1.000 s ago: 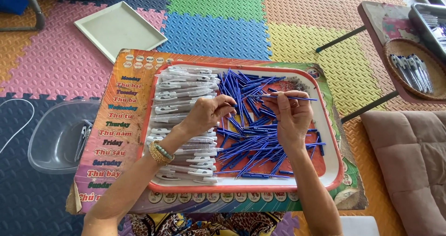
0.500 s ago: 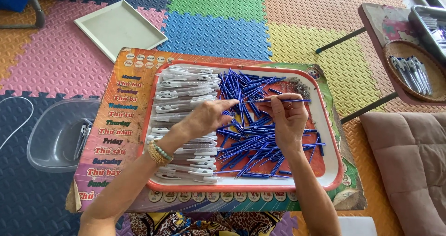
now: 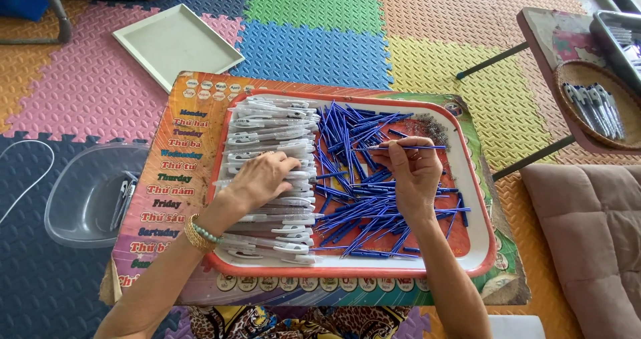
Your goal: The person assembles pens by inserting blue ink cartridges into white pen bodies. They pick up a pen body and a cartridge, insert the cartridge, and place the assembled pen into a clear plastic container.
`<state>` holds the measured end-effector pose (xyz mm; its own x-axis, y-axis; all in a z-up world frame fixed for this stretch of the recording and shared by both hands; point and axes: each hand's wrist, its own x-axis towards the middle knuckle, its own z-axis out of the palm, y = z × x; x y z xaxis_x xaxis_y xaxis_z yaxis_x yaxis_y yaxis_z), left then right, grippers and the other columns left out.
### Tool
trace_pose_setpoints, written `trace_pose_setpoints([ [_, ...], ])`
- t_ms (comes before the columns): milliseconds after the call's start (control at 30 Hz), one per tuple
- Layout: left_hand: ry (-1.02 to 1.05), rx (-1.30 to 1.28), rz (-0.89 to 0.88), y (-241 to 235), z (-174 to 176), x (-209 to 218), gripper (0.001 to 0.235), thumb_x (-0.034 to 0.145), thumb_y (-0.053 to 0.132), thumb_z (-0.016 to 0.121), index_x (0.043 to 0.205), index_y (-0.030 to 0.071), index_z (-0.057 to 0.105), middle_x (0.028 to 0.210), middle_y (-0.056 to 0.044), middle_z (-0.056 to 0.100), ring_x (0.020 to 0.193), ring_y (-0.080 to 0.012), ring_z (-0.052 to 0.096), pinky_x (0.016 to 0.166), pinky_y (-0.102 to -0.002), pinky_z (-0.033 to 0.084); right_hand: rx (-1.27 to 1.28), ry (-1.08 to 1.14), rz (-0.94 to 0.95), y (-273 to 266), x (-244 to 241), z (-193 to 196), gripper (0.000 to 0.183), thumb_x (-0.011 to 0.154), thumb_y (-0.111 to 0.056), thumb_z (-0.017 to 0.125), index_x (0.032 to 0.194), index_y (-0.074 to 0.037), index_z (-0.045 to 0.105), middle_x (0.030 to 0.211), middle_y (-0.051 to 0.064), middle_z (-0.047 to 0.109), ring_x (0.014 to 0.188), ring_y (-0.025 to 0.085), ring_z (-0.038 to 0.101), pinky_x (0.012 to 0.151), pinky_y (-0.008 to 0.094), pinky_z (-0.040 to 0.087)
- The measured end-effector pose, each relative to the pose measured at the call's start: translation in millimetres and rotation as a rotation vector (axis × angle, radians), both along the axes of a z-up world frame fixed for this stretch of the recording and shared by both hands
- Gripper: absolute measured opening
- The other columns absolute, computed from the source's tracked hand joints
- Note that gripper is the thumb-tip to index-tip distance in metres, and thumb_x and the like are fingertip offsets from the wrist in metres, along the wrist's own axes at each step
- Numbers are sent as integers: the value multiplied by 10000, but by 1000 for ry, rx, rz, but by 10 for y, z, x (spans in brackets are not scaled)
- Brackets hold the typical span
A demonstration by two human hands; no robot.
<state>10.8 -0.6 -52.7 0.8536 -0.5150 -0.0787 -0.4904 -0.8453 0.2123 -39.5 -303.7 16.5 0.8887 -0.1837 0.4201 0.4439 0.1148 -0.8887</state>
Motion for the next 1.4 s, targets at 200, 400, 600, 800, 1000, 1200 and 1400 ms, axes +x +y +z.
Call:
trace_pose_setpoints([
  [200,-19,-241,37,117,53,-88,311,921,399,856,1200,269,809,1087,-4,787,1040,-259,789,923,-441,665,-35,-15,4,8,-3,4,111,1119,-36,646,1189,-12,562,1074,246,794,1006,329,840,892,433,722],
  [400,-73,-664,5,116,363,-177,247,1017,310,792,1222,183,849,1080,-83,817,1042,-294,809,906,-423,660,16,-24,50,156,-86,60,118,1112,-37,647,1192,-14,563,1076,261,792,1014,350,838,890,441,723],
  [600,6,-963,-97,-177,391,-201,273,987,202,849,1253,143,857,1121,-144,842,1087,-317,818,871,-373,679,-26,-54,95,235,-180,-74,102,1080,12,652,1169,-7,605,1061,278,801,993,370,850,886,474,716],
  [800,64,-1061,-143,-223,466,-239,285,996,160,833,1273,94,847,1131,-205,837,1083,-350,821,842,-387,692,-54,-95,85,246,-188,-40,92,1086,16,643,1168,17,601,1049,292,793,981,388,849,871,481,721],
  [1000,98,-1070,-178,-219,400,-237,290,1007,139,817,1291,88,847,1093,-235,833,1048,-390,823,846,-419,697,-89,-60,102,284,-181,-65,75,1083,20,666,1142,29,621,1026,253,802,971,341,847,858,438,717],
  [1200,103,-1081,-215,-296,458,-308,292,1011,133,816,1301,123,847,1114,-205,844,1071,-366,828,848,-405,695,-401,34,141,321,-62,-136,117,875,-46,925,957,-17,845,872,168,829,835,174,799,677,318,668],
  [1400,214,-1166,-137,-192,519,-241,377,1020,177,819,1386,92,795,1098,-187,857,934,-189,807,774,-336,686,-319,111,394,221,231,-120,476,909,-219,919,1305,3,776,1020,182,814,955,203,791,824,331,658],
])
